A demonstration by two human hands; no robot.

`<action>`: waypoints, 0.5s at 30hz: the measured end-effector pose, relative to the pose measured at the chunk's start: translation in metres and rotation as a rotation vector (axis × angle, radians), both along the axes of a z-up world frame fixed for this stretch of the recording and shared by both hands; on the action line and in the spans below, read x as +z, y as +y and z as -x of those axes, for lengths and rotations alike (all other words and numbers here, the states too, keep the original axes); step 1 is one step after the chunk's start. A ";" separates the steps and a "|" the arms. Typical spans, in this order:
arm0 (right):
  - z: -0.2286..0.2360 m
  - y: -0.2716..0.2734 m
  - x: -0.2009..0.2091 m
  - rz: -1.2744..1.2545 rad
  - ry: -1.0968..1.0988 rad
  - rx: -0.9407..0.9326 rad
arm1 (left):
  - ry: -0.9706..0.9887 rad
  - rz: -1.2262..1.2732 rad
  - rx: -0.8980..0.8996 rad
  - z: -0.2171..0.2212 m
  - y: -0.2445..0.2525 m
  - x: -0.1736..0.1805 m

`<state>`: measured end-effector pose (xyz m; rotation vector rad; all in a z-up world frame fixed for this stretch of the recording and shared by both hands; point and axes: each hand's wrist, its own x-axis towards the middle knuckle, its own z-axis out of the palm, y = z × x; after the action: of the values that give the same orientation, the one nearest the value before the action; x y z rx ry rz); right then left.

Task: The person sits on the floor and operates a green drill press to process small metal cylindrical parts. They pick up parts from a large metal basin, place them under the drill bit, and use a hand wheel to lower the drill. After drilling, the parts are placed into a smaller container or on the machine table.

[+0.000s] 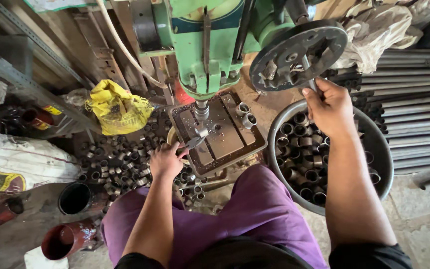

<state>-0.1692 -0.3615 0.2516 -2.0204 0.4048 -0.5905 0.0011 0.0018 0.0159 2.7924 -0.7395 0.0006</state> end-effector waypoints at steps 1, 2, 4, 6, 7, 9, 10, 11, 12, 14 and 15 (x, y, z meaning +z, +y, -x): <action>0.001 0.001 0.006 -0.006 0.036 -0.018 | -0.005 0.010 -0.001 0.000 0.001 0.000; 0.002 0.003 0.013 -0.010 0.073 -0.034 | -0.010 0.021 0.000 0.000 0.000 0.000; 0.008 0.002 0.031 -0.037 0.163 -0.035 | -0.020 0.034 0.001 -0.002 0.000 -0.002; 0.013 0.002 0.047 -0.028 0.228 -0.035 | -0.028 0.040 0.002 -0.002 0.001 -0.005; 0.014 0.001 0.053 -0.008 0.248 -0.034 | -0.018 0.037 0.006 -0.002 0.001 -0.006; 0.015 0.001 0.056 -0.003 0.248 -0.021 | -0.002 0.028 0.008 -0.004 0.000 -0.006; 0.015 0.000 0.054 -0.019 0.233 -0.003 | 0.009 0.017 0.011 -0.003 -0.001 -0.005; 0.014 -0.002 0.049 -0.034 0.218 0.014 | 0.020 0.007 0.014 -0.003 -0.001 -0.004; 0.011 -0.002 0.041 -0.018 0.201 -0.024 | 0.031 -0.002 0.020 -0.003 0.000 -0.003; 0.005 0.000 0.019 0.013 0.165 -0.099 | 0.064 -0.031 0.017 -0.003 0.000 0.000; 0.002 0.000 0.008 0.039 0.115 -0.092 | 0.080 -0.046 0.015 -0.002 0.000 0.000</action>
<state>-0.1713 -0.3610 0.2595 -2.0885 0.5613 -0.5429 0.0035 0.0015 0.0161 2.8223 -0.7084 -0.1255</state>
